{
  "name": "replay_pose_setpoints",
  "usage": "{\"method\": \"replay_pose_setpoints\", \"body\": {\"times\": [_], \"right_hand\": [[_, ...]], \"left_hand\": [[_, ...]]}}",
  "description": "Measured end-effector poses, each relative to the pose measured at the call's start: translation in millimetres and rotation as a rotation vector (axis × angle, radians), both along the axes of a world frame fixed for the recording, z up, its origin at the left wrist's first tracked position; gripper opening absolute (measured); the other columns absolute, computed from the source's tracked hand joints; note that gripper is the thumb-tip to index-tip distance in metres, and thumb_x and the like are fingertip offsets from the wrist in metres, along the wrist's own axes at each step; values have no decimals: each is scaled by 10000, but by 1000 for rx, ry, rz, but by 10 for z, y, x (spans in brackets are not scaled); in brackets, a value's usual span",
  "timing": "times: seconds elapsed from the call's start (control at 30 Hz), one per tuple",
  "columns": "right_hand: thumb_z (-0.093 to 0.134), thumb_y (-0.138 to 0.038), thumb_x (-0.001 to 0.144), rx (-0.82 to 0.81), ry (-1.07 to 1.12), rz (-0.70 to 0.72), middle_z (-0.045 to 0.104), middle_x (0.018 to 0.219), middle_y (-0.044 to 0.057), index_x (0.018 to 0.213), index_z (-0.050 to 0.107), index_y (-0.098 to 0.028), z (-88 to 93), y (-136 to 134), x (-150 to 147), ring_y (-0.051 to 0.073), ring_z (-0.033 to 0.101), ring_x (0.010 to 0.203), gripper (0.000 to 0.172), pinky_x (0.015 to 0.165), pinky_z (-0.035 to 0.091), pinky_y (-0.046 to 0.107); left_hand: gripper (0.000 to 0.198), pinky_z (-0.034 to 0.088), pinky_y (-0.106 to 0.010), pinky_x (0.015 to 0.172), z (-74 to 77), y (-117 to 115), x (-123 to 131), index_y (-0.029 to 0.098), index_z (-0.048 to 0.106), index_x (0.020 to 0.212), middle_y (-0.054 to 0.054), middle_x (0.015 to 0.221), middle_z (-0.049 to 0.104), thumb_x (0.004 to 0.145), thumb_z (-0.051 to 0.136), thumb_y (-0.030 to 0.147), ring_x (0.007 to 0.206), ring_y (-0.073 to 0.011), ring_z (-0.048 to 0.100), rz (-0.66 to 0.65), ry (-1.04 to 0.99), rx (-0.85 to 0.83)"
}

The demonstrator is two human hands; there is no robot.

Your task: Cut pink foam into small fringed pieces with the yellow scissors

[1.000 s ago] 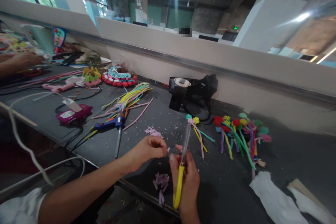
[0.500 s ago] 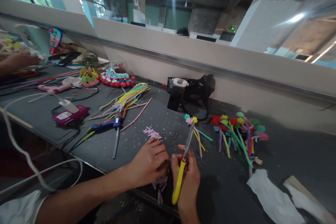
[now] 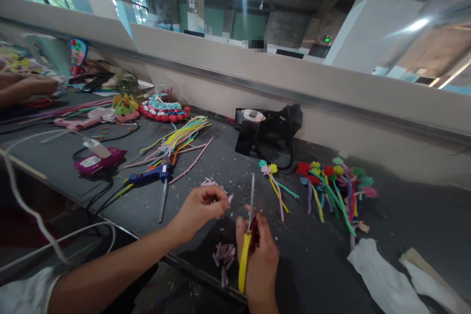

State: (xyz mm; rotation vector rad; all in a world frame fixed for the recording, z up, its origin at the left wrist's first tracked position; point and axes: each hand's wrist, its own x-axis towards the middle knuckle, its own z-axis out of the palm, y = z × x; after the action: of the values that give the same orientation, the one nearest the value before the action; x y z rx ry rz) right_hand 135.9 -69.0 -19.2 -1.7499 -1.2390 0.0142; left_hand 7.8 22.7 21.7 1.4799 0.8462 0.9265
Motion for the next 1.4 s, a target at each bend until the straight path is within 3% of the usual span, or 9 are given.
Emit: {"method": "replay_pose_setpoints", "body": {"times": [0.13,0.3,0.53,1.4], "right_hand": [[529,-467,883,19,-158,48,720,934,88,1072,656,-146,-154,-30,-36,182,690,781,394,694,511,251],[519,-423,902,-60,-230,97,714,941,72,1120,634,-152,-250,-40,-61,177,688,788,366,686,519,254],[506,-427,908,-75,-277,85,710,1030,93,1117,641,-154,-279,-30,-72,193,694,866,369,714,532,265],[486,-427,897,-89,-88,156,722,777,49,1034,679,-151,-214,-66,-126,153,667,633,364,606,510,217]], "left_hand": [[122,354,-224,619,48,39,-34,140,649,670,17,638,577,658,710,245,624,-99,468,43,-310,-243],[117,347,-232,625,41,53,-46,135,661,659,8,618,578,680,713,238,621,-102,462,40,-436,-265],[100,346,-224,622,58,41,-50,138,661,655,14,622,569,686,715,217,619,-95,452,35,-468,-282],[95,350,-237,643,49,39,-44,146,667,657,9,635,584,678,721,221,635,-103,462,59,-462,-258]]}}
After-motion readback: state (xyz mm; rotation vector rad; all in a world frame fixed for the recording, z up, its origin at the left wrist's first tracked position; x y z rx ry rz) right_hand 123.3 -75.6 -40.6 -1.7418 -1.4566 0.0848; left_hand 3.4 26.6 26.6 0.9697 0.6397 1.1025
